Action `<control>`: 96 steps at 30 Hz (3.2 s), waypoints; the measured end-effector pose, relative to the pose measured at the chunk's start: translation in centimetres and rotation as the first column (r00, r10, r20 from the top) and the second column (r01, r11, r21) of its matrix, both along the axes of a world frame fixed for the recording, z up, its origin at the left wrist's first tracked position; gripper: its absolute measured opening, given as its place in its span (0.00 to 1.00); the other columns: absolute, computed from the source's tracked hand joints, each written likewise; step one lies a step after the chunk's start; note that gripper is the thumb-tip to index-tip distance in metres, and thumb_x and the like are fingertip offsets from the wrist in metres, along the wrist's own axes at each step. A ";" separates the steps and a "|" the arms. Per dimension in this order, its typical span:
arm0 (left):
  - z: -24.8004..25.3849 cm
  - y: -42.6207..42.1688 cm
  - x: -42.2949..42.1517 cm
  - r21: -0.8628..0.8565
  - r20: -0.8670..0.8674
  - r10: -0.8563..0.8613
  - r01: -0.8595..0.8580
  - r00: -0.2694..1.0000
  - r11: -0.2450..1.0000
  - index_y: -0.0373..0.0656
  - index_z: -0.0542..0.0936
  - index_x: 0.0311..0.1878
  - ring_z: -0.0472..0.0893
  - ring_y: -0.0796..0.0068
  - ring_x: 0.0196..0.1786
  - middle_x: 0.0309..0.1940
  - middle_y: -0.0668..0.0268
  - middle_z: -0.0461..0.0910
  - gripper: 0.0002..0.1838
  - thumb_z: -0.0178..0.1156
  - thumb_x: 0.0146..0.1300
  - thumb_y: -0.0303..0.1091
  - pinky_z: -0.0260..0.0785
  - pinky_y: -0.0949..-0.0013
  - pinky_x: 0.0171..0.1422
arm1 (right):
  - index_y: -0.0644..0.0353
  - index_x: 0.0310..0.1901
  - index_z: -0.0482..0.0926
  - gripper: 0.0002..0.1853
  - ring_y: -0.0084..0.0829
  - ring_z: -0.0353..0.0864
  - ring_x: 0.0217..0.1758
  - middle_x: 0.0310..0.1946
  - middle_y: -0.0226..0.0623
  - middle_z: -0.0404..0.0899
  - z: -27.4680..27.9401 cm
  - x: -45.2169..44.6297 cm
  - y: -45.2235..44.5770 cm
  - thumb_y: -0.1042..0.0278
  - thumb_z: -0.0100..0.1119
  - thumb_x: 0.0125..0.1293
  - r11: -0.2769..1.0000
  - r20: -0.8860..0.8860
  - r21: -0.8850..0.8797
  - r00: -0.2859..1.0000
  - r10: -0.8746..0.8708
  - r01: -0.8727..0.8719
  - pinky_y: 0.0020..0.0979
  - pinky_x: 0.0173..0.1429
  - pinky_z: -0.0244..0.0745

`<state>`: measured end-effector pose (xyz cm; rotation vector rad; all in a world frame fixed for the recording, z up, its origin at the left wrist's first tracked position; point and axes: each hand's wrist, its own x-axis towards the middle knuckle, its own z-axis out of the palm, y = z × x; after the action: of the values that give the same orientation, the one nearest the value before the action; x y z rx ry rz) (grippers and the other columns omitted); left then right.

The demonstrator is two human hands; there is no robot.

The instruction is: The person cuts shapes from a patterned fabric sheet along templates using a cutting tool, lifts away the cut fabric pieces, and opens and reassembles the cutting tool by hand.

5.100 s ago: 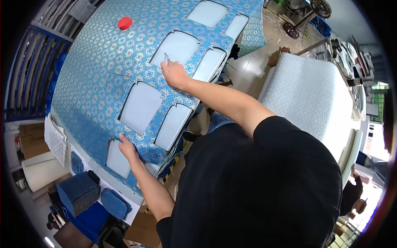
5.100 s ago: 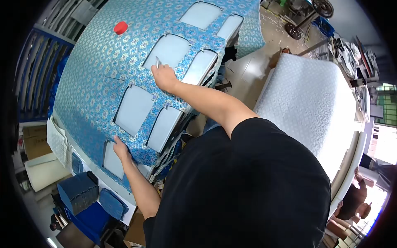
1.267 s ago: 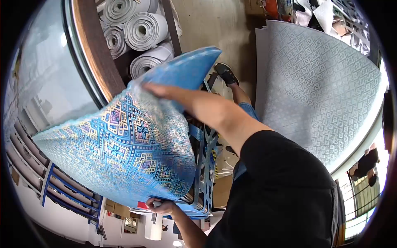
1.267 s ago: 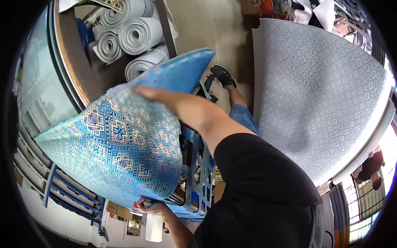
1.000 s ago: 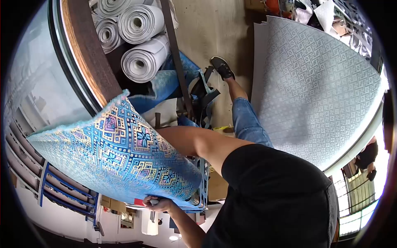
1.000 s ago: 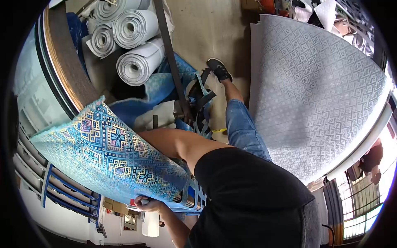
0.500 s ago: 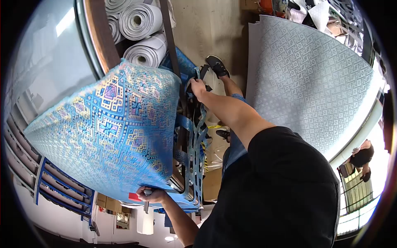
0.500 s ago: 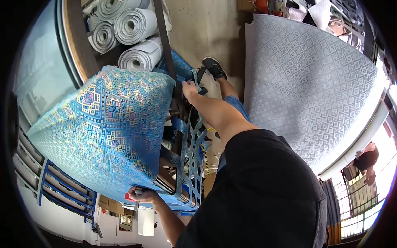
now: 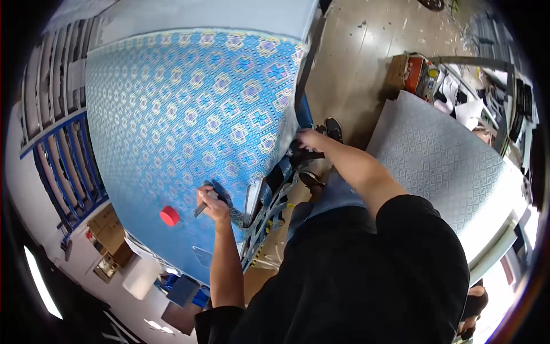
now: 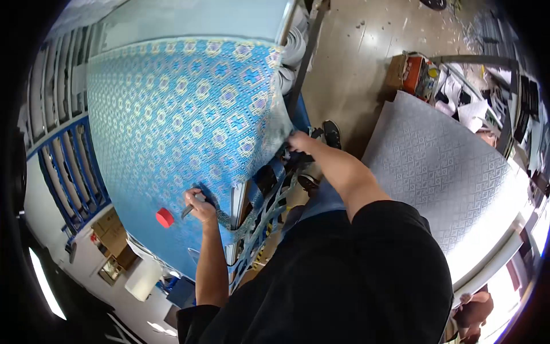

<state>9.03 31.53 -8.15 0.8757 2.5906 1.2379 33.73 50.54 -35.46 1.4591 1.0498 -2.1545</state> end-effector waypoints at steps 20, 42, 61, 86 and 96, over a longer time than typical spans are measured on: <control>0.5 0.5 1.6 0.211 0.164 0.046 -0.080 0.985 0.974 0.39 0.80 0.34 0.73 0.75 0.25 0.22 0.66 0.76 0.21 0.49 0.81 0.43 0.65 0.65 0.33 | 0.66 0.54 0.81 0.13 0.28 0.87 0.36 0.43 0.41 0.88 16.9 25.3 13.4 0.65 0.57 0.77 0.570 -0.104 0.702 0.853 -0.512 0.427 0.27 0.32 0.79; -0.4 5.3 5.2 0.142 0.163 0.628 -0.648 0.761 0.748 0.40 0.76 0.34 0.69 0.69 0.30 0.26 0.65 0.71 0.22 0.44 0.84 0.43 0.64 0.60 0.41 | 0.52 0.47 0.86 0.09 0.49 0.86 0.51 0.47 0.45 0.83 31.8 -9.5 55.7 0.68 0.57 0.70 -0.376 0.521 0.843 0.758 0.391 -0.385 0.48 0.52 0.82; -1.3 5.3 5.4 0.223 0.140 0.674 -0.686 0.725 0.692 0.39 0.79 0.35 0.69 0.73 0.29 0.25 0.67 0.72 0.26 0.46 0.85 0.48 0.63 0.61 0.39 | 0.60 0.43 0.83 0.07 0.50 0.87 0.47 0.41 0.46 0.87 33.4 -9.9 56.3 0.68 0.59 0.69 -0.319 0.528 0.848 0.732 0.430 -0.424 0.48 0.48 0.80; -0.5 5.3 5.4 0.209 0.283 0.635 -0.692 0.719 0.691 0.39 0.78 0.33 0.71 0.71 0.32 0.27 0.65 0.75 0.29 0.44 0.84 0.53 0.63 0.61 0.42 | 0.57 0.43 0.85 0.09 0.51 0.87 0.49 0.40 0.47 0.89 32.8 -8.2 56.1 0.62 0.64 0.72 -0.157 0.350 0.936 0.872 0.342 -0.314 0.48 0.53 0.81; 1.7 5.9 8.0 0.154 0.409 0.543 -0.642 0.733 0.751 0.38 0.77 0.33 0.72 0.71 0.35 0.30 0.64 0.77 0.29 0.42 0.85 0.52 0.67 0.63 0.46 | 0.58 0.44 0.83 0.13 0.53 0.87 0.48 0.41 0.49 0.88 32.2 -8.4 55.5 0.57 0.61 0.73 -0.218 0.347 0.932 0.890 0.297 -0.291 0.50 0.53 0.82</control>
<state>17.07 37.46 -6.41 -0.2154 2.4980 1.7631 25.35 106.01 -3.25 1.1978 3.0730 -0.5397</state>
